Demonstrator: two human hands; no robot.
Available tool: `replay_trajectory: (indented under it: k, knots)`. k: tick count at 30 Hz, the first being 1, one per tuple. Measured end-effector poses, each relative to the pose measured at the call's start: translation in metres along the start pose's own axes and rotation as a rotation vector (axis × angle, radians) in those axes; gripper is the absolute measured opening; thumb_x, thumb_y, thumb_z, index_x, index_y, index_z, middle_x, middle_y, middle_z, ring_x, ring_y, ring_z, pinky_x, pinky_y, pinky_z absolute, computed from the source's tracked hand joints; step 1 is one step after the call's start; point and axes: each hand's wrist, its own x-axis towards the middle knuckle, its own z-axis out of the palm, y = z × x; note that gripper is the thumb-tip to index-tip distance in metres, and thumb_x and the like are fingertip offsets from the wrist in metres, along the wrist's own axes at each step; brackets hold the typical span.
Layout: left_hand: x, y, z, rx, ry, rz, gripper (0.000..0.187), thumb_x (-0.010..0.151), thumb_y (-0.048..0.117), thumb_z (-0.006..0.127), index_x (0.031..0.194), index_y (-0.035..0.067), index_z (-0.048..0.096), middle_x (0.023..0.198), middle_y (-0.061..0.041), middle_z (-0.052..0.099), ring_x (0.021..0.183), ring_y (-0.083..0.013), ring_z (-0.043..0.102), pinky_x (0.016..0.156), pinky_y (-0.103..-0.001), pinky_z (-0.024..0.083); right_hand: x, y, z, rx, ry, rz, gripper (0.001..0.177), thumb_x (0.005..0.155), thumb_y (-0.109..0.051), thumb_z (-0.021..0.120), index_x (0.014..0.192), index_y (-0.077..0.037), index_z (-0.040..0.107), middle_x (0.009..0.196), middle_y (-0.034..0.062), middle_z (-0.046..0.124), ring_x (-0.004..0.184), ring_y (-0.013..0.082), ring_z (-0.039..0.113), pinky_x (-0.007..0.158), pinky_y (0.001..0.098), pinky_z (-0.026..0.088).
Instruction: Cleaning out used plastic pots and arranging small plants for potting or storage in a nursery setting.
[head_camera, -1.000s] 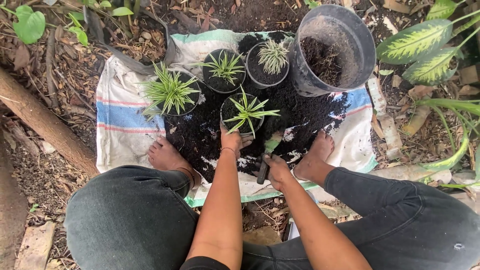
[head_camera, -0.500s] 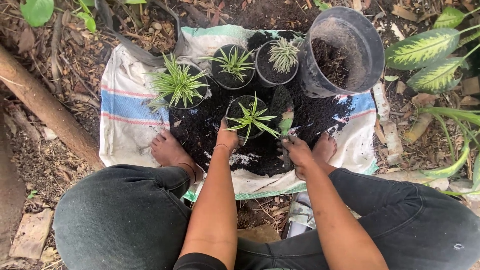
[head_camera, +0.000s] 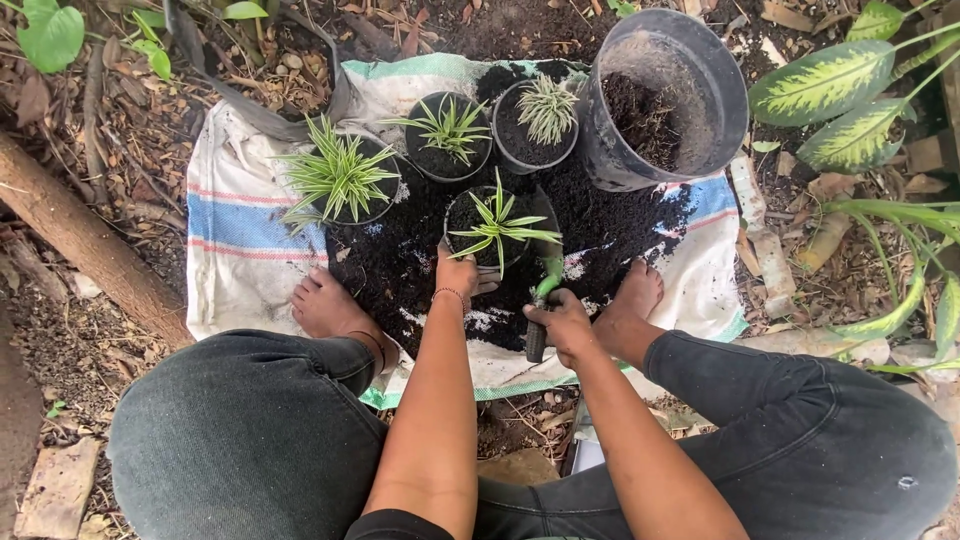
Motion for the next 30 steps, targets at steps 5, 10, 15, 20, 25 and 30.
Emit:
replay_trajectory:
  k: [5, 10, 15, 20, 25, 30]
  knots:
    - [0.06, -0.046, 0.008, -0.454, -0.119, -0.22, 0.07, 0.108, 0.007, 0.032, 0.165, 0.018, -0.008, 0.151, -0.034, 0.042, 0.104, -0.0479, 0.07, 0.087, -0.056, 0.065, 0.034, 0.037, -0.018, 0.088, 0.141, 0.09, 0.078, 0.086, -0.016, 0.084, 0.147, 0.006, 0.041, 0.125, 0.0258, 0.058, 0.12, 0.0392, 0.061, 0.093, 0.0607, 0.058]
    - [0.065, -0.056, 0.003, -0.215, -0.132, -0.186, 0.067, 0.109, 0.011, 0.038, 0.165, 0.016, 0.003, 0.111, -0.028, 0.071, 0.086, -0.0348, 0.078, 0.073, -0.043, 0.071, 0.045, 0.024, -0.022, -0.371, 0.511, -0.095, 0.043, 0.108, -0.037, 0.056, 0.138, -0.006, 0.061, 0.12, 0.0195, 0.07, 0.116, 0.0345, 0.068, 0.091, 0.0535, 0.06]
    - [0.069, -0.064, -0.014, -0.123, -0.16, -0.188, 0.065, 0.107, 0.014, 0.043, 0.165, 0.013, 0.012, 0.123, -0.031, 0.065, 0.089, -0.0382, 0.076, 0.074, -0.048, 0.07, 0.064, -0.063, 0.011, -0.306, 0.201, -0.291, 0.051, 0.11, -0.045, 0.051, 0.141, -0.006, 0.06, 0.128, 0.0249, 0.066, 0.123, 0.0436, 0.062, 0.097, 0.0596, 0.055]
    - [0.085, -0.071, -0.031, -0.019, -0.202, -0.134, 0.065, 0.106, 0.015, 0.049, 0.165, 0.016, 0.02, 0.118, -0.028, 0.066, 0.083, -0.035, 0.075, 0.068, -0.041, 0.068, 0.125, -0.071, 0.034, -0.585, 0.025, -0.405, 0.045, 0.102, -0.054, 0.062, 0.128, -0.019, 0.073, 0.121, 0.0139, 0.074, 0.119, 0.0378, 0.066, 0.103, 0.0517, 0.054]
    - [0.073, -0.047, -0.039, -0.057, -0.274, -0.133, 0.069, 0.106, 0.01, 0.048, 0.165, 0.005, 0.012, 0.099, -0.034, 0.071, 0.076, -0.0373, 0.076, 0.065, -0.041, 0.067, 0.106, -0.025, 0.037, -0.319, 0.076, -0.359, 0.053, 0.114, -0.037, 0.046, 0.146, 0.005, 0.054, 0.129, 0.0348, 0.063, 0.124, 0.052, 0.057, 0.103, 0.0677, 0.048]
    - [0.083, -0.069, -0.034, -0.163, -0.279, -0.128, 0.07, 0.106, 0.007, 0.045, 0.165, 0.009, 0.008, 0.102, -0.037, 0.07, 0.079, -0.0413, 0.076, 0.07, -0.048, 0.066, 0.105, 0.059, 0.083, -0.32, 0.283, -0.298, 0.052, 0.106, -0.015, 0.052, 0.151, 0.006, 0.038, 0.135, 0.0386, 0.055, 0.127, 0.0469, 0.057, 0.096, 0.0564, 0.051]
